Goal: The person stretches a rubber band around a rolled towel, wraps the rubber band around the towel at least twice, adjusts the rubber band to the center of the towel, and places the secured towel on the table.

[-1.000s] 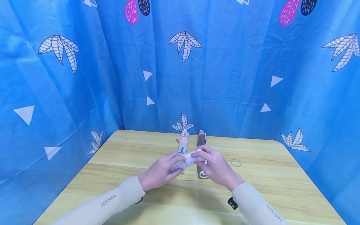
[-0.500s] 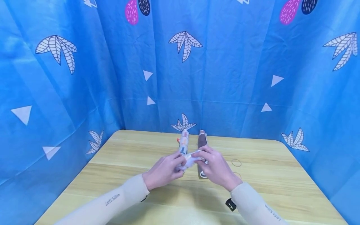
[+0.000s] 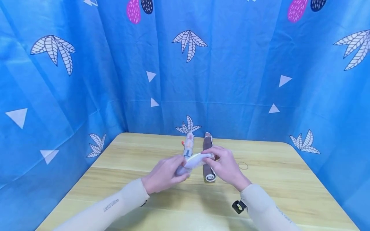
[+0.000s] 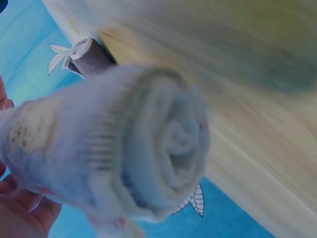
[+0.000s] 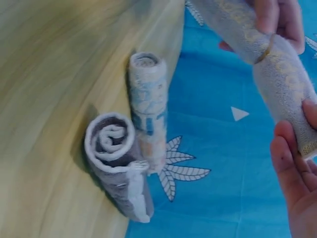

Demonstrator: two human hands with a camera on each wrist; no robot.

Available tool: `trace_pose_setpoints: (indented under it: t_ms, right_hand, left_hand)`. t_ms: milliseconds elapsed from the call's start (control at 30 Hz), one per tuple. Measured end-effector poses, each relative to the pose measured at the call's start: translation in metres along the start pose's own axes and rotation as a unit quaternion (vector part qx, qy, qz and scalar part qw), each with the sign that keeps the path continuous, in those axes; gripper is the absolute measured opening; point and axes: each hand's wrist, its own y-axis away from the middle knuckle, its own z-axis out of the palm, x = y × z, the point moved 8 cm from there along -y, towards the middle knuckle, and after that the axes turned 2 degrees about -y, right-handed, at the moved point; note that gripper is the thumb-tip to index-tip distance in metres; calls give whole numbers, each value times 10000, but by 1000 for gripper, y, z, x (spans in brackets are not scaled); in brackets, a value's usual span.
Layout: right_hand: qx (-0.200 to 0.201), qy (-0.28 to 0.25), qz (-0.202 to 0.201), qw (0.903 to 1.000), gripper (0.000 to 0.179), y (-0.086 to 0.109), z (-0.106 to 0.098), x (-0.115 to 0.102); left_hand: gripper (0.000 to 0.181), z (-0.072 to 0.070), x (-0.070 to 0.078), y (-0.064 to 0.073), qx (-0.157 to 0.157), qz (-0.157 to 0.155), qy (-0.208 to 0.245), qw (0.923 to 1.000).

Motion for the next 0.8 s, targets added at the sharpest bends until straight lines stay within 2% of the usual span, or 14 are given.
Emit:
trace_pose_setpoints:
  t_ms: [100, 167, 233, 300, 367, 433, 600, 633, 667, 700, 733, 767, 800]
  right_hand:
    - [-174, -43, 192, 9997, 23, 0, 1, 1]
    - [-270, -24, 108, 9996, 25, 0, 2, 0]
    - [-335, 9, -142, 9993, 33, 2, 2, -2]
    - [-380, 63, -502, 9980, 44, 4, 1, -5]
    - [-416, 191, -918, 9947, 55, 6, 2, -9]
    - [-476, 439, -1274, 9897, 62, 7, 3, -13]
    - [-525, 994, -1797, 9773, 62, 10, 5, -20]
    - [-523, 1007, -1809, 9769, 61, 11, 5, -20]
    - [-502, 1001, -1843, 9765, 59, 11, 5, -20]
    - [-473, 977, -1858, 9766, 57, 11, 5, -20]
    - [-432, 945, -1868, 9769, 56, 11, 4, -19]
    - [-379, 926, -1882, 9770, 54, 12, 3, -19]
    - [-332, 881, -1880, 9776, 52, 12, 2, -18]
  left_hand:
    - [31, 5, -4, -1, -207, -370, 303, 9986]
    - [30, 8, -7, -1, -343, -644, 591, 9956]
    - [29, 11, -12, -1, -505, -934, 1080, 9885]
    - [28, 14, -16, 1, -683, -1208, 1670, 9761]
    - [27, 15, -21, 3, -823, -1426, 2268, 9599]
    - [26, 17, -24, 4, -936, -1635, 2855, 9397]
    - [23, 26, -28, 7, -1072, -2008, 4293, 8740]
    - [23, 28, -29, 7, -1079, -2039, 4475, 8640]
    - [24, 28, -29, 7, -1080, -2048, 4567, 8590]
    - [26, 29, -28, 7, -1087, -2059, 4594, 8572]
    - [28, 28, -28, 7, -1072, -2030, 4505, 8627]
    - [30, 26, -27, 7, -1035, -1957, 4364, 8721]
    - [33, 24, -26, 6, -992, -1854, 4124, 8864]
